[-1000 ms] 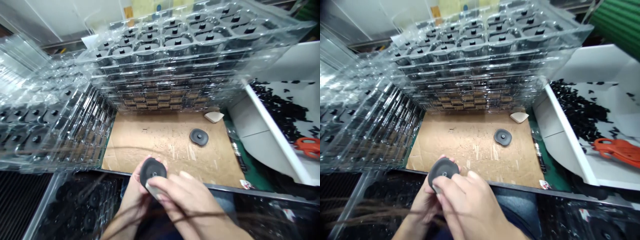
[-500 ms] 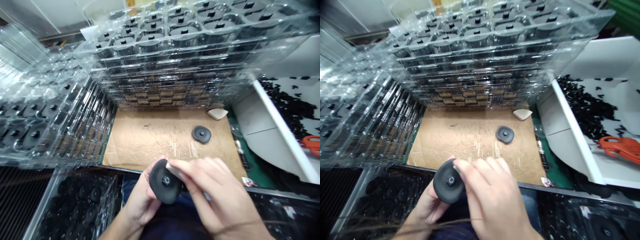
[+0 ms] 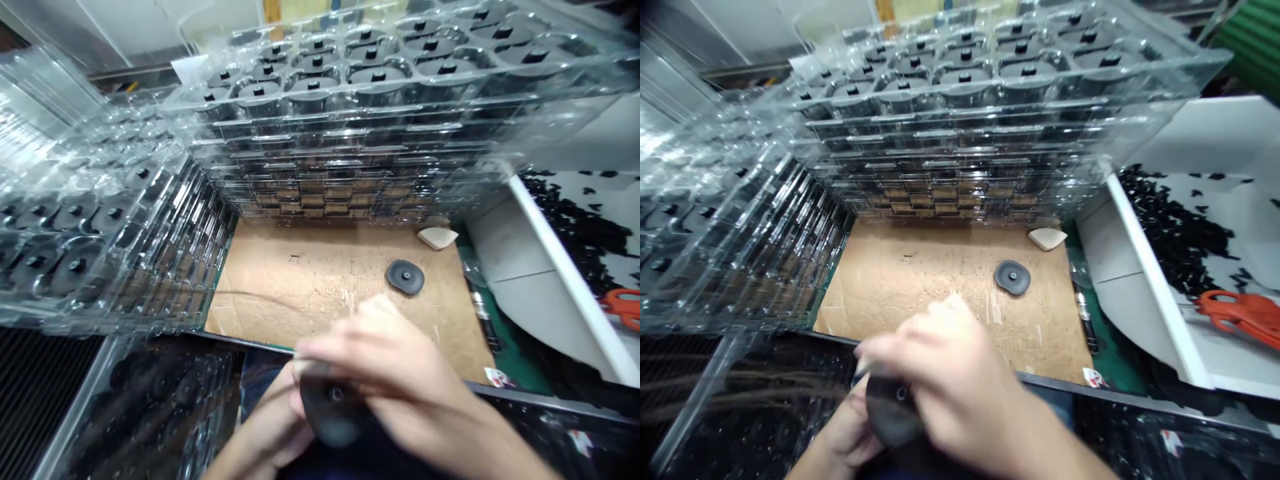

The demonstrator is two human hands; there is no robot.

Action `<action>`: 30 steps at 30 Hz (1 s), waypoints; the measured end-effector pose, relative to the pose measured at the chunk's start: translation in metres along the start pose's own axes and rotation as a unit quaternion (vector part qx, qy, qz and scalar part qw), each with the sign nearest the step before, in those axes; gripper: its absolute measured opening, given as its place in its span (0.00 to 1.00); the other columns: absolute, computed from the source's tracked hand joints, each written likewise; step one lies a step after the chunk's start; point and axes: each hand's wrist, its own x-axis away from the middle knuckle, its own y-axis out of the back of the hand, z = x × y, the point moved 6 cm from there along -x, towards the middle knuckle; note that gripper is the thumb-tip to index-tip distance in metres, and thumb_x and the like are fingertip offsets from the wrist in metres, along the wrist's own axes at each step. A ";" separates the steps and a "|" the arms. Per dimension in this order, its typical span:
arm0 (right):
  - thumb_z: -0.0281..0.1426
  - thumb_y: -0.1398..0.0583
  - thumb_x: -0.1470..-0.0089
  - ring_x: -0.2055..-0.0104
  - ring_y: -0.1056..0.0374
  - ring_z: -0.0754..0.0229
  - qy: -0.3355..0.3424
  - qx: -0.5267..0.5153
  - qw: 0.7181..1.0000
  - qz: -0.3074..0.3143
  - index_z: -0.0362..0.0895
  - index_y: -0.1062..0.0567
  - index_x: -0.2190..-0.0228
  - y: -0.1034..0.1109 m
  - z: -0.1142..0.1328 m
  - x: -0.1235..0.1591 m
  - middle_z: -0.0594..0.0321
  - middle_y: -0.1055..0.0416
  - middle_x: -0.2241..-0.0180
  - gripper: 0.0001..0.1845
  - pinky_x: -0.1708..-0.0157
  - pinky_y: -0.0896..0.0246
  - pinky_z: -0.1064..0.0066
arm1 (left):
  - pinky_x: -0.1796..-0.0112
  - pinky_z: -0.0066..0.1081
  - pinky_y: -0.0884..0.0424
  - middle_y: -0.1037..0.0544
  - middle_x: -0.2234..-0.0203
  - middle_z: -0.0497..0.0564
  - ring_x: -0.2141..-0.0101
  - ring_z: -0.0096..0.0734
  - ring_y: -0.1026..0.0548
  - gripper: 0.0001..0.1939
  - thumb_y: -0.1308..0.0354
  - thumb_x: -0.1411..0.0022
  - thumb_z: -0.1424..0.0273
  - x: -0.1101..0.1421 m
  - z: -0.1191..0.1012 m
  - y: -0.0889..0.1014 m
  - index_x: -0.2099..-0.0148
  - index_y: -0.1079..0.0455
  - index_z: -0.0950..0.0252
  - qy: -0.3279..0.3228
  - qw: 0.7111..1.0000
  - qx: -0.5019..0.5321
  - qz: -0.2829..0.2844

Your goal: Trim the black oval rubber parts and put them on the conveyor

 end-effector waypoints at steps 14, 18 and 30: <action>0.33 0.49 0.44 0.56 0.36 0.53 -0.200 -0.013 0.962 -0.187 0.42 0.26 0.64 -0.044 -0.126 0.023 0.52 0.35 0.59 0.14 0.59 0.38 0.59 | 0.68 0.28 0.27 0.22 0.62 0.54 0.64 0.39 0.22 0.28 0.47 0.49 0.50 0.012 -0.007 -0.006 0.51 0.31 0.61 -0.006 0.983 0.132 0.128; 0.33 0.48 0.44 0.59 0.34 0.57 -0.192 -0.058 0.964 -0.176 0.46 0.25 0.66 -0.032 -0.101 0.022 0.58 0.30 0.64 0.12 0.60 0.37 0.66 | 0.73 0.25 0.28 0.24 0.59 0.51 0.65 0.36 0.22 0.28 0.48 0.45 0.53 0.010 -0.020 -0.005 0.43 0.42 0.51 -0.128 0.978 0.014 0.162; 0.36 0.38 0.52 0.69 0.32 0.60 -0.282 -0.204 0.925 -0.154 0.46 0.24 0.68 -0.019 -0.072 0.060 0.60 0.28 0.69 0.09 0.69 0.35 0.72 | 0.54 0.42 0.33 0.32 0.53 0.54 0.53 0.39 0.31 0.51 0.38 0.49 0.68 0.018 -0.039 -0.006 0.38 0.75 0.47 -0.372 0.725 -0.575 0.074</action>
